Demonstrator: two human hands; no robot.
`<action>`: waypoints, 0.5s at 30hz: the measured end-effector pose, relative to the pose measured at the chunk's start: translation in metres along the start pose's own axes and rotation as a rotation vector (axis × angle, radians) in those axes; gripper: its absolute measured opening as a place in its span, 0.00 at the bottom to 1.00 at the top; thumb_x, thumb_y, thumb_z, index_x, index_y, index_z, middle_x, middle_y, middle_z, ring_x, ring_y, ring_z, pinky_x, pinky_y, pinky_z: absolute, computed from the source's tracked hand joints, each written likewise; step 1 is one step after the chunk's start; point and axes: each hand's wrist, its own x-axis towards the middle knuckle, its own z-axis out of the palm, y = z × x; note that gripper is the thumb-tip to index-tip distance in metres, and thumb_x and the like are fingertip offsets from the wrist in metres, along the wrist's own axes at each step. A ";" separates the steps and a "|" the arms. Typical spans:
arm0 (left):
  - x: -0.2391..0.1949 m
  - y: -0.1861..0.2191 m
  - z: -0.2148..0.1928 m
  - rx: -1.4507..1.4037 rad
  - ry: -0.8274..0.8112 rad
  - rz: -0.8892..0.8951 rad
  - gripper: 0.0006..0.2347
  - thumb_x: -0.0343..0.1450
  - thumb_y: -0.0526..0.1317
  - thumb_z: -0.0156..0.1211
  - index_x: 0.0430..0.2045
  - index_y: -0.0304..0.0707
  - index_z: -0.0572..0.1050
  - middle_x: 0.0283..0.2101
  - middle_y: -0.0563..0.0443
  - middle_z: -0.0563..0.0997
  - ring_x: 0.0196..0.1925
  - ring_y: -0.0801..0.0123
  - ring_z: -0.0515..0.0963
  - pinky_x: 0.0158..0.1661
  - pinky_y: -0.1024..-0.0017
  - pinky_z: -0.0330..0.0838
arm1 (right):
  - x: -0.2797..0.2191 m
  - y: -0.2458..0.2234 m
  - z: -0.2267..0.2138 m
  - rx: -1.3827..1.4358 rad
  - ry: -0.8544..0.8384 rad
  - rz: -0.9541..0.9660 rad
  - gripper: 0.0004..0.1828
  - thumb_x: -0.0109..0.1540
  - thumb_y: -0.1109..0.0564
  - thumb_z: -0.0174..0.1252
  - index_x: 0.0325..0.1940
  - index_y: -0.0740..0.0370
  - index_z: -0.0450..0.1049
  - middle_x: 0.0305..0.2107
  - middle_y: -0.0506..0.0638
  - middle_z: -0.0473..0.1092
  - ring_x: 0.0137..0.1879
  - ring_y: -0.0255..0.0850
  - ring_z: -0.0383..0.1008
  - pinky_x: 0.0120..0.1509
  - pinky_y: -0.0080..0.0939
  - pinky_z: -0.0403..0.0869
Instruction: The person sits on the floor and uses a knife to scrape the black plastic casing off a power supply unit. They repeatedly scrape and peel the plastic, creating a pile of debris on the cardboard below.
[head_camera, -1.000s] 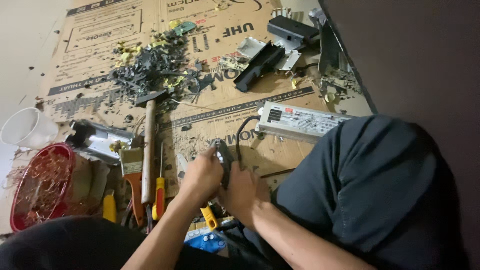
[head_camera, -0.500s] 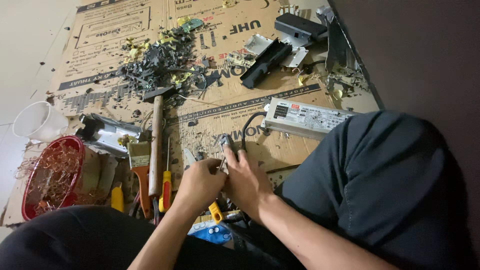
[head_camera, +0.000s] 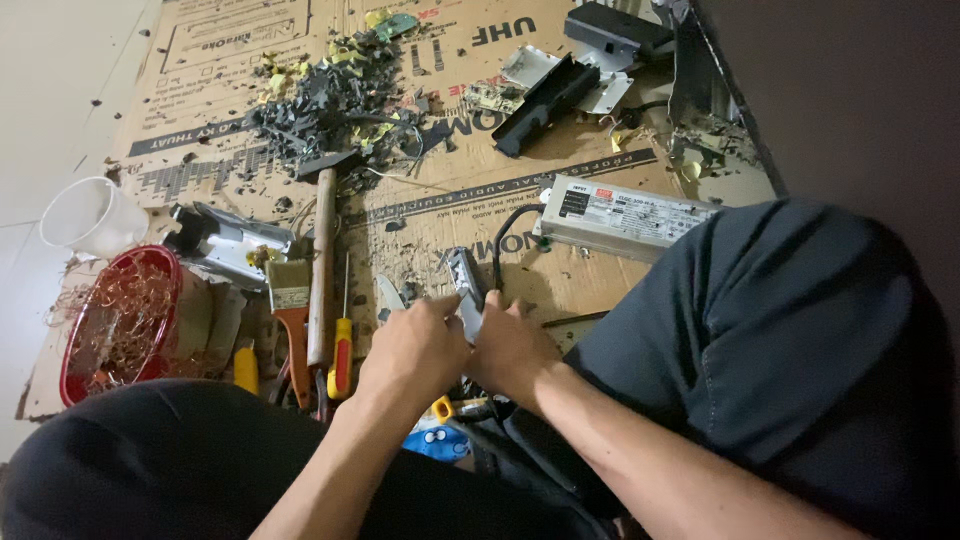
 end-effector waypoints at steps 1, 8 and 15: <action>0.001 0.000 -0.001 -0.003 -0.001 -0.002 0.17 0.70 0.47 0.45 0.48 0.63 0.81 0.43 0.37 0.85 0.53 0.42 0.82 0.53 0.49 0.76 | 0.002 0.000 0.003 -0.003 -0.002 0.000 0.49 0.60 0.30 0.48 0.75 0.63 0.49 0.62 0.69 0.60 0.58 0.71 0.72 0.49 0.70 0.78; 0.005 -0.001 -0.005 -0.043 -0.011 -0.031 0.19 0.70 0.47 0.43 0.51 0.67 0.80 0.46 0.37 0.84 0.55 0.41 0.81 0.56 0.50 0.75 | -0.024 -0.016 -0.024 0.126 -0.080 0.010 0.44 0.66 0.39 0.43 0.75 0.73 0.43 0.68 0.76 0.49 0.66 0.74 0.63 0.61 0.73 0.73; 0.023 -0.011 0.006 -0.162 -0.014 -0.045 0.18 0.71 0.48 0.43 0.52 0.64 0.79 0.48 0.34 0.83 0.58 0.41 0.78 0.57 0.47 0.73 | -0.021 -0.013 -0.019 0.135 0.005 -0.032 0.38 0.65 0.41 0.47 0.67 0.74 0.51 0.60 0.75 0.57 0.60 0.75 0.68 0.57 0.71 0.76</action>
